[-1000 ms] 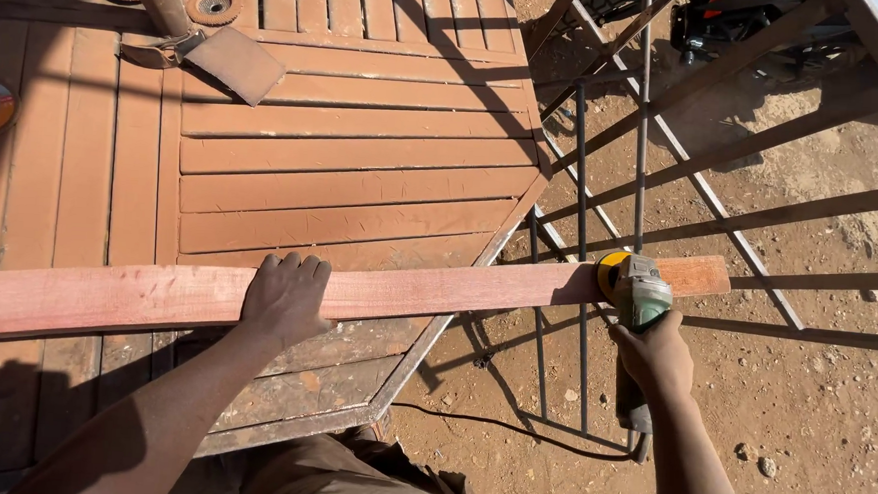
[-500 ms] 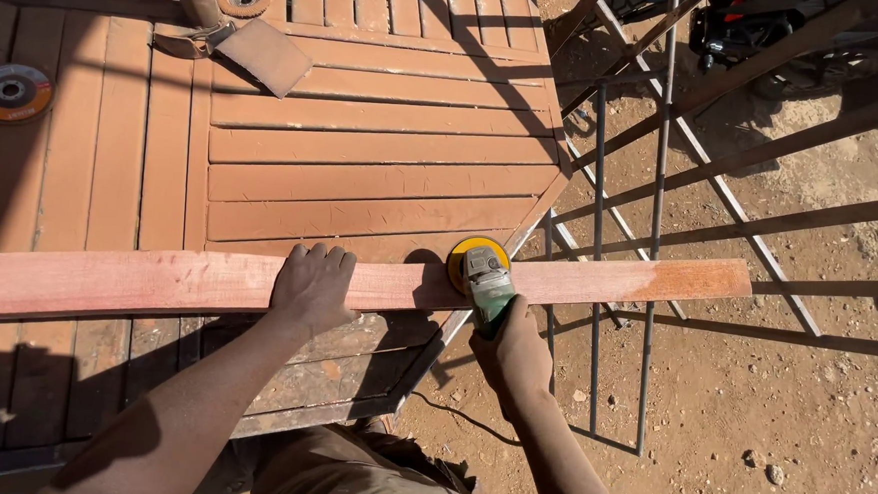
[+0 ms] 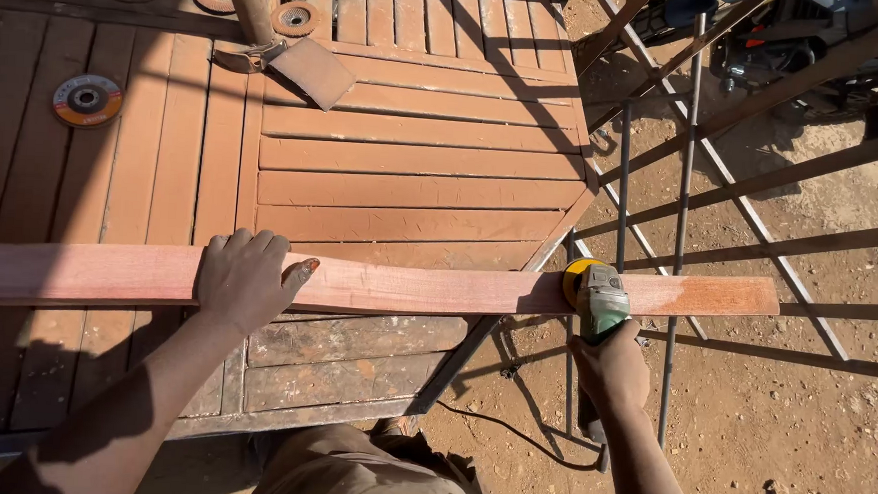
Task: Sanding a wooden plank using a handheld angle grinder
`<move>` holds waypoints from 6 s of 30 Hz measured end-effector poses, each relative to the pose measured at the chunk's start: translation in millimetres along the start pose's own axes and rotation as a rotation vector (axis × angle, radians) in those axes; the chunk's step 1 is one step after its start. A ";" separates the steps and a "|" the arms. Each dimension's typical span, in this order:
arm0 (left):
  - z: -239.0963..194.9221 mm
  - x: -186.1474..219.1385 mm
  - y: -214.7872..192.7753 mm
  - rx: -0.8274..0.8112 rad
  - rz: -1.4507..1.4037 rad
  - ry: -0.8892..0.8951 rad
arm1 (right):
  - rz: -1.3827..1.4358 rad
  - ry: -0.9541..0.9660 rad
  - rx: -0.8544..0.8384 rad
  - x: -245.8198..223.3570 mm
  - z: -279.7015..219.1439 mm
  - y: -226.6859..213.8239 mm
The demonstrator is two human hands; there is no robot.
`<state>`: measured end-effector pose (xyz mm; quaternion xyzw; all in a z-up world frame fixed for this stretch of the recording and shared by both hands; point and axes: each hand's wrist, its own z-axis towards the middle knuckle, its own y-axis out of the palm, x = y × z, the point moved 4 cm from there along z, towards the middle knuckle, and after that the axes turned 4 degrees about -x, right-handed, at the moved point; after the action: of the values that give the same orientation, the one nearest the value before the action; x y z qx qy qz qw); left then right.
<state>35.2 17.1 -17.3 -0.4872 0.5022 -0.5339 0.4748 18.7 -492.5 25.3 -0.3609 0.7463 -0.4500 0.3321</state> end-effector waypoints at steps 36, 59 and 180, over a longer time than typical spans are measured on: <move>6.7 -14.5 22.9 0.205 -0.417 -0.108 | 0.036 0.028 -0.050 -55.3 -91.9 64.6; -32.6 -84.6 18.5 0.400 -0.314 -0.332 | 0.162 -0.154 -0.179 -175.4 -94.4 115.3; -22.2 -136.4 14.1 -0.060 -0.181 -0.571 | 0.147 0.031 -0.015 -75.2 -29.0 30.5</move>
<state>23.4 154.0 -37.7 -0.6743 0.3186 -0.4003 0.5325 26.7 -406.7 21.2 -0.3006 0.7791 -0.4244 0.3501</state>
